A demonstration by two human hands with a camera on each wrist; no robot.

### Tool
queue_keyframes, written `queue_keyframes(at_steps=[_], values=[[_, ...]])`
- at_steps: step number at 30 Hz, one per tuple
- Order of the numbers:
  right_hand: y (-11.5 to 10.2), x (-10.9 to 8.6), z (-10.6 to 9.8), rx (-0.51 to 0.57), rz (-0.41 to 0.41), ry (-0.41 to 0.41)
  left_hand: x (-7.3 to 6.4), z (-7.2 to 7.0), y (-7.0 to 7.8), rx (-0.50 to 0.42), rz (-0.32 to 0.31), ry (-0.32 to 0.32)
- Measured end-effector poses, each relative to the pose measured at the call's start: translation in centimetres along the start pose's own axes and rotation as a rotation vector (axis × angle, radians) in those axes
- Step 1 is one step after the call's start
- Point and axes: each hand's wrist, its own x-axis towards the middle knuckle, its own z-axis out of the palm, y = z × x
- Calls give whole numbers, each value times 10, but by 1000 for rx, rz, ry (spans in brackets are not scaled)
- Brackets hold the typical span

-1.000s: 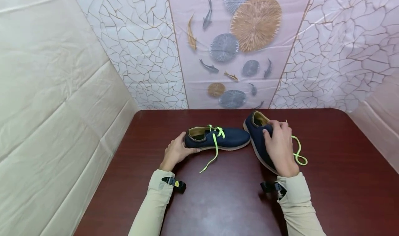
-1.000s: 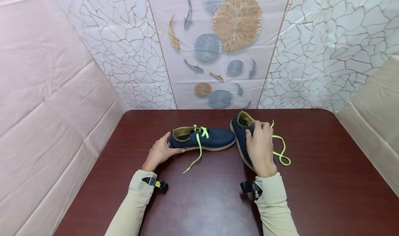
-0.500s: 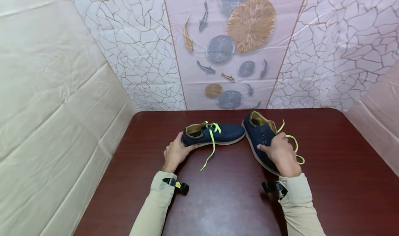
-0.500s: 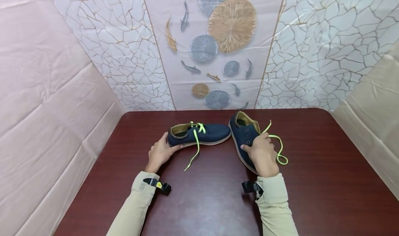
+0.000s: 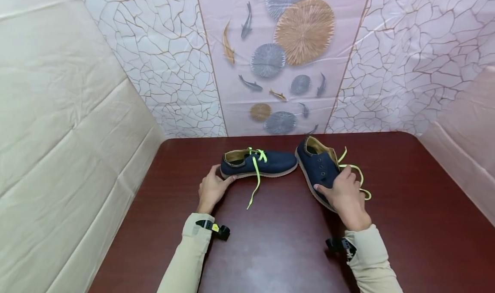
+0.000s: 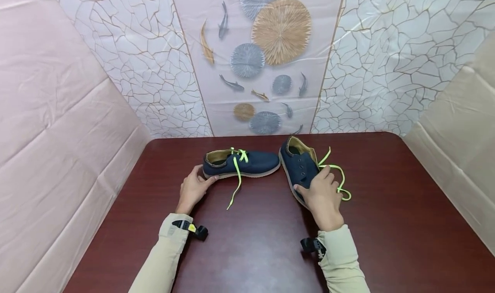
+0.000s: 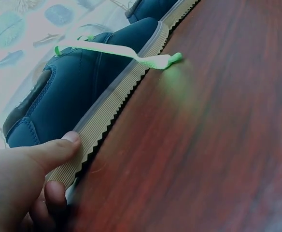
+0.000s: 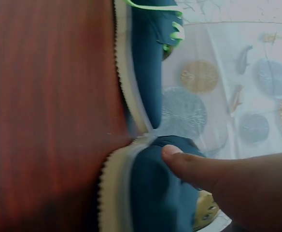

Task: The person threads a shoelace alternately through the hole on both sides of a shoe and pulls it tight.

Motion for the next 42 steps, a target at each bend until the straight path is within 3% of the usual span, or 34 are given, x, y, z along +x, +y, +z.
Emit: queue_keyframes(at_steps=[6, 13, 21, 25, 28, 34, 39, 42], values=[[-2, -3, 25, -64, -49, 31, -1, -5, -12, -20, 7, -2], [-6, 7, 25, -124, -34, 153, 13, -3, 2, -27, 31, 19], [-3, 6, 32, -102, -88, 270, 9, -4, -4, -18, 33, 0], [0, 7, 32, -84, -121, 257, 6, -8, -7, -56, 53, -7], [5, 7, 34, -75, -142, 247, 3, -12, -9, -107, 50, -43], [18, 7, 31, -81, -136, 280, 4, -17, -5, -201, 40, -181], [22, 10, 28, -41, -142, 277, -6, -22, -6, -193, 69, -224], [20, 11, 26, -7, -133, 235, -12, -28, -8, -170, 87, -214]])
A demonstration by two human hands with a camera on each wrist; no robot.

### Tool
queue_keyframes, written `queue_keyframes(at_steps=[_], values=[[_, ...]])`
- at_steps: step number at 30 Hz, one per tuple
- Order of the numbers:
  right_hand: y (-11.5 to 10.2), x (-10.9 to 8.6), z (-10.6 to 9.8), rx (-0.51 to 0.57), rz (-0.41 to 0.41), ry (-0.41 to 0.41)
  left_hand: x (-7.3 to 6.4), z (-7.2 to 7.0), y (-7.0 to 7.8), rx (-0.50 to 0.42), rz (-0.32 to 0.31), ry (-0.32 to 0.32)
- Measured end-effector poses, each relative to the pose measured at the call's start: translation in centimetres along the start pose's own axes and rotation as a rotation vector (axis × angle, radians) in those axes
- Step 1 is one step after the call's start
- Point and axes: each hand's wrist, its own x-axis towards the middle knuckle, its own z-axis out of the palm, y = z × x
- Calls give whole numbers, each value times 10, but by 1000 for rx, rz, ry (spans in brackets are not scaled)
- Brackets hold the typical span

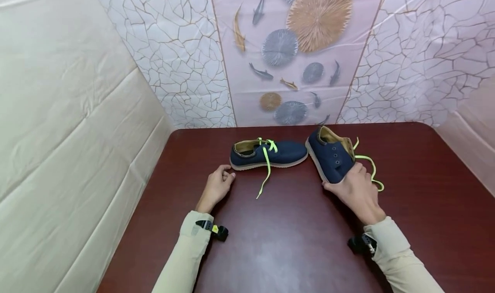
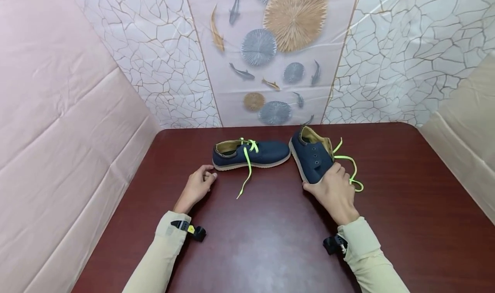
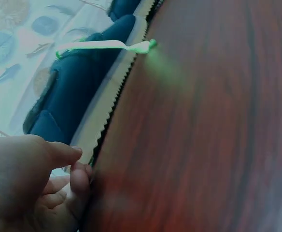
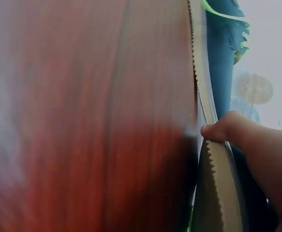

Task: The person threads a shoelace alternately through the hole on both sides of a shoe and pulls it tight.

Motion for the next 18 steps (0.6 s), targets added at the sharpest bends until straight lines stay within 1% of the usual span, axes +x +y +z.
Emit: queue_keyframes(at_steps=[3, 5, 7, 10, 12, 14, 16, 18], values=[[4, -5, -1, 23, 34, -36, -5, 6, -4, -36, 9, 24], [3, -6, -5, 45, 52, -51, -7, 5, -2, -70, 21, 39], [4, -8, -10, 58, 61, -67, -10, 4, 0, -84, 24, 32], [7, -14, -17, 67, 77, -90, -14, 3, 4, -65, 35, 10], [8, -18, -21, 69, 75, -86, -16, 3, 5, -46, 49, 10], [8, -22, -25, 71, 73, -76, -18, 3, 3, -32, 65, 18], [8, -26, -28, 75, 58, -62, -20, 3, -1, -24, 77, 26], [6, -30, -30, 80, 35, -67, -23, 4, -5, -24, 84, 34]])
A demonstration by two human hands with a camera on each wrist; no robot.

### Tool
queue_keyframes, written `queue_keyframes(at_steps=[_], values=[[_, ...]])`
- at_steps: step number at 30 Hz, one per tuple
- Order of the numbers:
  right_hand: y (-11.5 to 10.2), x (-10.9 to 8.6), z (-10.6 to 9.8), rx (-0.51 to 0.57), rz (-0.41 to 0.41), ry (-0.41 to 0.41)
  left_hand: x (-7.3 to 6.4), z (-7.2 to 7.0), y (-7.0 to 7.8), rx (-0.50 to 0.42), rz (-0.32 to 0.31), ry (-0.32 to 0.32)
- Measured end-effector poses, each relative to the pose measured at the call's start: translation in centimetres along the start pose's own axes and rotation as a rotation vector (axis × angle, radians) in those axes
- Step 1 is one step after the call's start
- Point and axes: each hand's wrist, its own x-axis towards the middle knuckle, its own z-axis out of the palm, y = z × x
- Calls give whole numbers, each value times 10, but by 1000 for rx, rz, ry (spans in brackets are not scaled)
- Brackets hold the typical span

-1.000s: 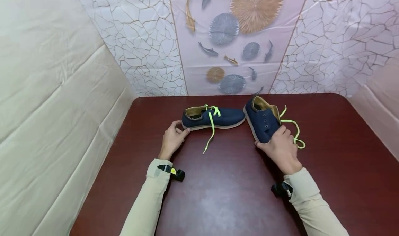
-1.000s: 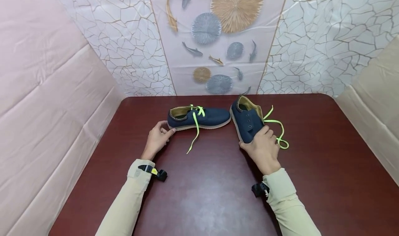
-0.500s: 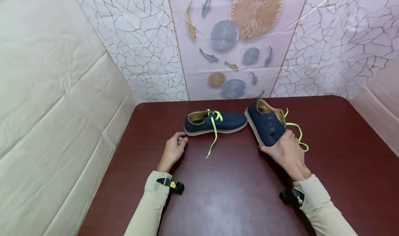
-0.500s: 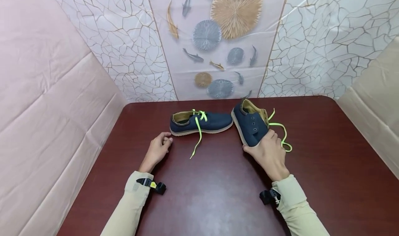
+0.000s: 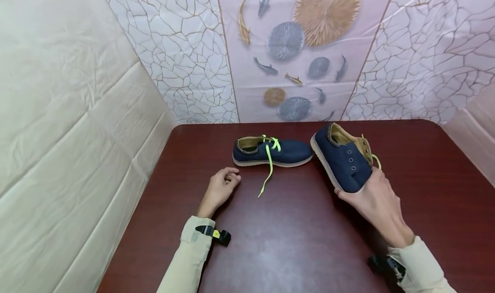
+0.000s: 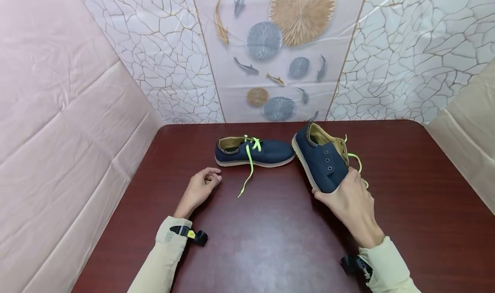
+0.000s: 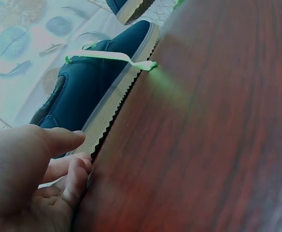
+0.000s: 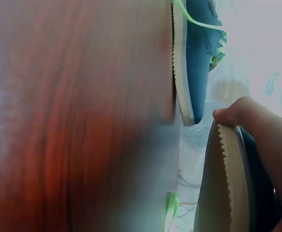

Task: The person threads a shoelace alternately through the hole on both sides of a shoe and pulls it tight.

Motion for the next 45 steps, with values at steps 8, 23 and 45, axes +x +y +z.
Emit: queue_keyframes(at_steps=[8, 23, 45], values=[[-8, -21, -8, 32, -86, -91, -2, 4, -5, -31, 79, -6], [-16, -48, 10, -2, -397, -103, -8, 7, -4, -8, 217, -240], [-50, -15, 43, -88, -791, -285, -12, 0, -2, -252, 282, -441]])
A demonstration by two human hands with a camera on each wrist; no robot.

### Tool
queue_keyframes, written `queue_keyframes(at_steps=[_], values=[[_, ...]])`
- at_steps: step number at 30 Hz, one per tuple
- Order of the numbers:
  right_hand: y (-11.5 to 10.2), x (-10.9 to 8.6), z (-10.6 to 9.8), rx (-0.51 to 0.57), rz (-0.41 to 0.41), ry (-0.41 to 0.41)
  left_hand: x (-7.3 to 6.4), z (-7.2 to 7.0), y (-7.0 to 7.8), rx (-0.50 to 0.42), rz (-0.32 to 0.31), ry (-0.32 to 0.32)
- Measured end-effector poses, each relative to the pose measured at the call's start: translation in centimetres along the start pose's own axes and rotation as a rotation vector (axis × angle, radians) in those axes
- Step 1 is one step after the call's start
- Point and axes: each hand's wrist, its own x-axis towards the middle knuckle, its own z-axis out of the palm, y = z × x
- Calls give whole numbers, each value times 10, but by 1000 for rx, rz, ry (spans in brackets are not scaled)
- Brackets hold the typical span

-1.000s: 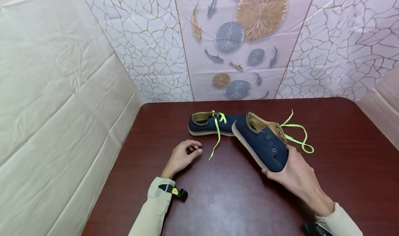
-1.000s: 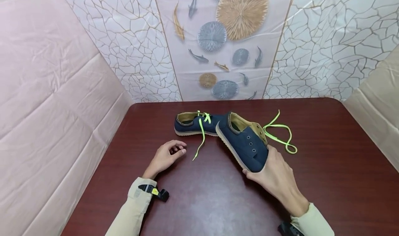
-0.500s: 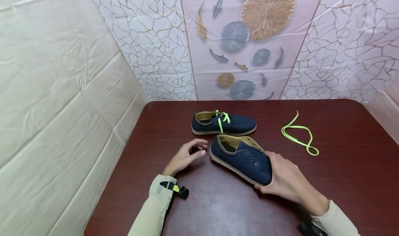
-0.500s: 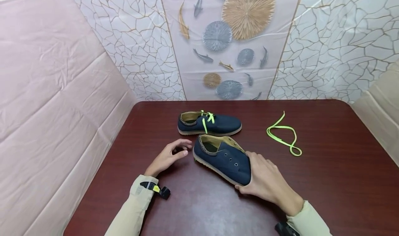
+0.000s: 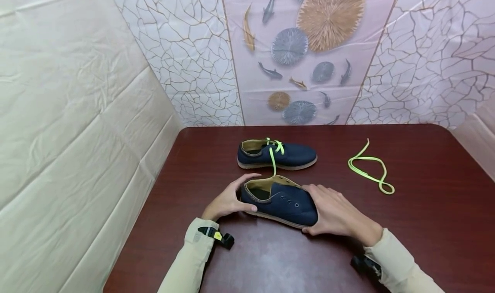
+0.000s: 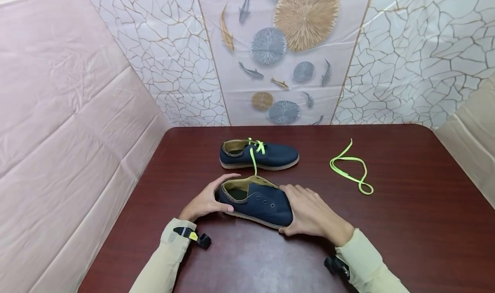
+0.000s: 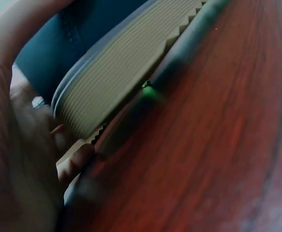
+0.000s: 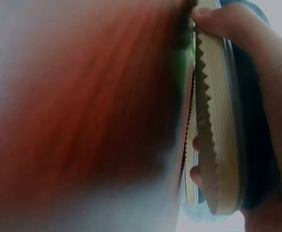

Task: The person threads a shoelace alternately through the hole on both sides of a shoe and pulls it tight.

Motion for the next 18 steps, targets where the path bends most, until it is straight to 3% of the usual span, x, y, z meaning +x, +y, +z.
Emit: queue_keyframes(at_steps=[7, 18], values=[[6, 18, 2, -2, -43, -65, 1, -3, 0, -18, 25, 17], [13, 16, 6, 108, 72, -198, 2, 5, -3, -92, 40, -35]])
